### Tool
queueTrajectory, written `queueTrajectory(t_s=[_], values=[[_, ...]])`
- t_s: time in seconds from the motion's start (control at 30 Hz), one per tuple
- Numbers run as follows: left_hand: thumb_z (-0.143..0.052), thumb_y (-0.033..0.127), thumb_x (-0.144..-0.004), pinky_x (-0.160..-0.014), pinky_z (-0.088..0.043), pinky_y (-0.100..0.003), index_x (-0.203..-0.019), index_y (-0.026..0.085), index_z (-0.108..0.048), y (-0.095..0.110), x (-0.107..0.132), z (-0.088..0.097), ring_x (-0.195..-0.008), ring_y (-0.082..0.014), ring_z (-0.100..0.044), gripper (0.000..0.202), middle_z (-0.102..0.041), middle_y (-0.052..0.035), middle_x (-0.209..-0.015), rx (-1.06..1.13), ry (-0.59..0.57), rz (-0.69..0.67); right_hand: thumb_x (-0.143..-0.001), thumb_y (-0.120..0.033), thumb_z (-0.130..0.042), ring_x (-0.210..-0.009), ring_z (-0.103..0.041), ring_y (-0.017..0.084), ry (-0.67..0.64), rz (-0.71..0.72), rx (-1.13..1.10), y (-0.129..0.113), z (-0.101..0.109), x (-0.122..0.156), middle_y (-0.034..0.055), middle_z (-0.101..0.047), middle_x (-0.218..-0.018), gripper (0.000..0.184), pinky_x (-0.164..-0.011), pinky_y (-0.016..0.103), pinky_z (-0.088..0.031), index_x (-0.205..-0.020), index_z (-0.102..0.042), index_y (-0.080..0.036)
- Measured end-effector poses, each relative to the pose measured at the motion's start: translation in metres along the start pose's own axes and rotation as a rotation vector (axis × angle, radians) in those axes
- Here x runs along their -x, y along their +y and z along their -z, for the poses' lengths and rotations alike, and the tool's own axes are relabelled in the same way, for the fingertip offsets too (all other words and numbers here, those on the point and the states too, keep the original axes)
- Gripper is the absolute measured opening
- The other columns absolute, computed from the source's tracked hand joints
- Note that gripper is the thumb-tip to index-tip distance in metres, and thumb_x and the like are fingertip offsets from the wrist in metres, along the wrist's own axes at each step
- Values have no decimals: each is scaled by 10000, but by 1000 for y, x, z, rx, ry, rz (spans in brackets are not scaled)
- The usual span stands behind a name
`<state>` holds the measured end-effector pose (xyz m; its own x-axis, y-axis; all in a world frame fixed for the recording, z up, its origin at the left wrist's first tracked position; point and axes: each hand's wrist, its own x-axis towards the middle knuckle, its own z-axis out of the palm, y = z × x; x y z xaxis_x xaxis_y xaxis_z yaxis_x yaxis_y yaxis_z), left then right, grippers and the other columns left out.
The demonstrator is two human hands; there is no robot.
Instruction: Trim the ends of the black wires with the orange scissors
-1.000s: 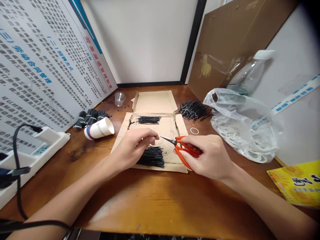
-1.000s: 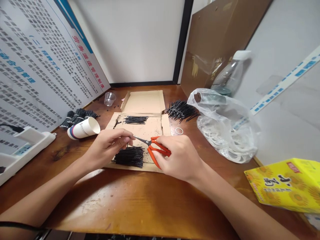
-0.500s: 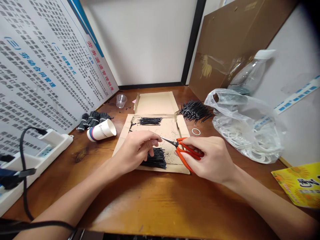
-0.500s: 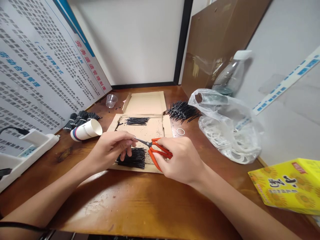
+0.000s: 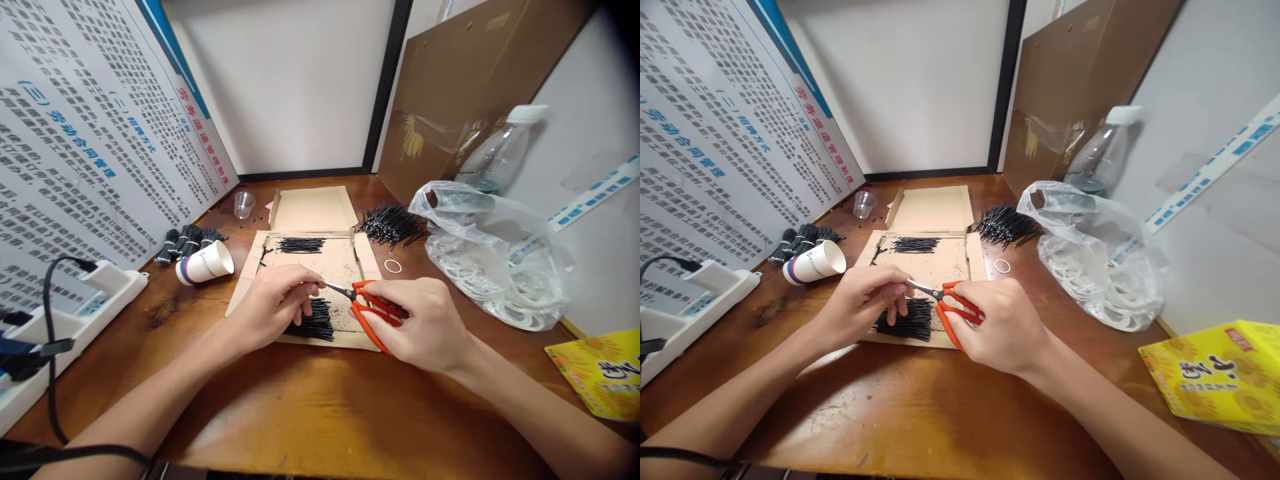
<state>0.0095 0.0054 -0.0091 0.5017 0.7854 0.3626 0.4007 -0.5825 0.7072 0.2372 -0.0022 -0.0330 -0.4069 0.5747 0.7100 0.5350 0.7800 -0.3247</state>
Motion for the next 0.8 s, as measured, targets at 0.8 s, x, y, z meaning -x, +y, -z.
queueTrajectory(t_s=[0.8], values=[[-468, 178, -972, -473, -516, -207, -882, 120, -641, 5, 1, 0, -461, -84, -576, 203, -638, -29, -651, 80, 1, 50, -819, -182, -604, -412, -354, 71, 0, -47, -39, -3, 1, 1, -39, -536, -501, 118, -435, 216, -326, -711, -648, -161]])
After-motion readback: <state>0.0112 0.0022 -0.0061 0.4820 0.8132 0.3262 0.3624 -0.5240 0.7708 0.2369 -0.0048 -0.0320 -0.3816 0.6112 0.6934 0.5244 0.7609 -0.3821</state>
